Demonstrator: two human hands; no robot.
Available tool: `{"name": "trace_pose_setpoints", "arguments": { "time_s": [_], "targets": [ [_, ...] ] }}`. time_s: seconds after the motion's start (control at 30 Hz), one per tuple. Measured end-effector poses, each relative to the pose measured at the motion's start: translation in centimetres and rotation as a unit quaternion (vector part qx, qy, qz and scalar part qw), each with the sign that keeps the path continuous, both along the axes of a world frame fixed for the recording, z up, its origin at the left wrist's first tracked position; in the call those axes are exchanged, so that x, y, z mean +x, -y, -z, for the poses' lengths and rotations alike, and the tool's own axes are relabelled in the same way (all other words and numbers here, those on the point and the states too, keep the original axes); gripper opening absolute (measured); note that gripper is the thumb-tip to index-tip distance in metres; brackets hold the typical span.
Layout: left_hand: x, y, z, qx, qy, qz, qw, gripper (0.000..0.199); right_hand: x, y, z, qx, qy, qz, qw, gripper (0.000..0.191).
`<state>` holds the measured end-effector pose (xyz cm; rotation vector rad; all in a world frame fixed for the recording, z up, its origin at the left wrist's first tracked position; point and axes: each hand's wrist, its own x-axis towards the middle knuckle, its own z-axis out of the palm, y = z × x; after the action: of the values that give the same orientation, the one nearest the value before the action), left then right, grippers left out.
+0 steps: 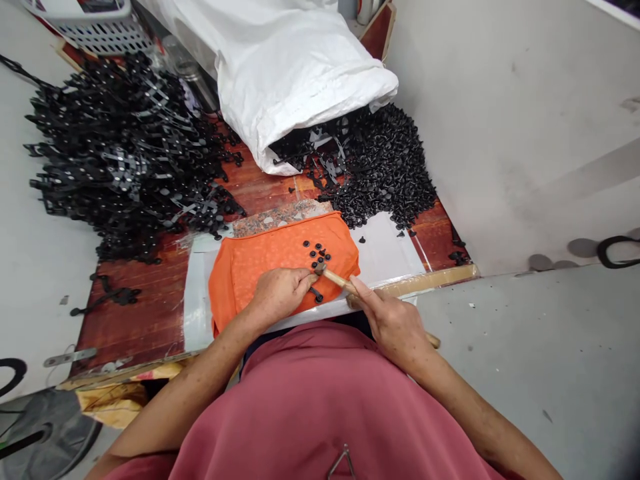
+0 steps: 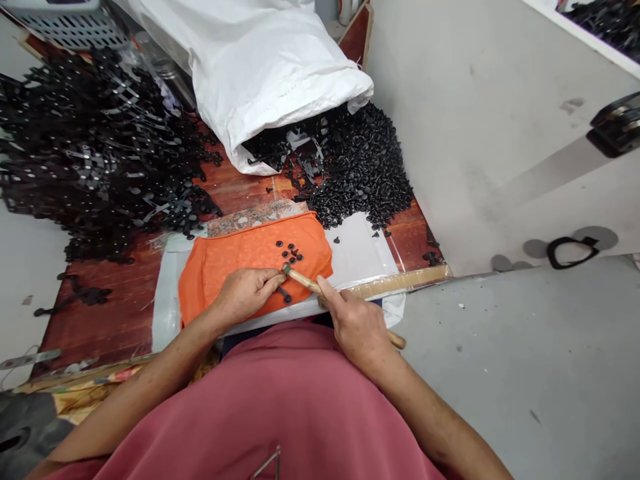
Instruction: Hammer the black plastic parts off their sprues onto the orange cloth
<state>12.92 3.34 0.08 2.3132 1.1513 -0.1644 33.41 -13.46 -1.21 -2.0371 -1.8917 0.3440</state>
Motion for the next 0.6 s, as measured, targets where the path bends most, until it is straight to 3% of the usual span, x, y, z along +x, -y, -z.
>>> {"name": "trace_pose_setpoints", "arguments": {
  "time_s": [0.1, 0.2, 0.33, 0.4, 0.5, 0.6],
  "targets": [
    [-0.1, 0.0, 0.2, -0.001, 0.004, -0.005, 1.0, 0.044, -0.3, -0.2, 0.2, -0.031, -0.037, 0.0, 0.999, 0.051],
    [-0.3, 0.2, 0.2, -0.005, 0.031, 0.002, 1.0, 0.044, -0.1, -0.8, -0.2, 0.014, -0.159, 0.025, 0.987, 0.049],
    [-0.1, 1.2, -0.3, -0.03, 0.114, 0.032, 0.993, 0.03, -0.2, -2.8, -1.2, 0.05, -0.336, 0.061, 0.938, 0.029],
    [0.1, 1.7, -0.6, -0.038, 0.172, 0.035, 0.984, 0.021, -0.7, -4.2, -1.2, 0.013, -0.423, 0.041, 0.905, 0.022],
    [0.1, 2.0, -1.0, -0.012, 0.248, 0.032, 0.968, 0.029, -1.5, -5.4, -0.9, -0.054, -0.533, 0.018, 0.844, 0.021],
    [-0.7, 1.8, -0.8, 0.065, 0.307, -0.077, 0.946, 0.038, -2.1, -5.4, -0.5, -0.048, -0.565, 0.052, 0.822, 0.02]
  ]
}}
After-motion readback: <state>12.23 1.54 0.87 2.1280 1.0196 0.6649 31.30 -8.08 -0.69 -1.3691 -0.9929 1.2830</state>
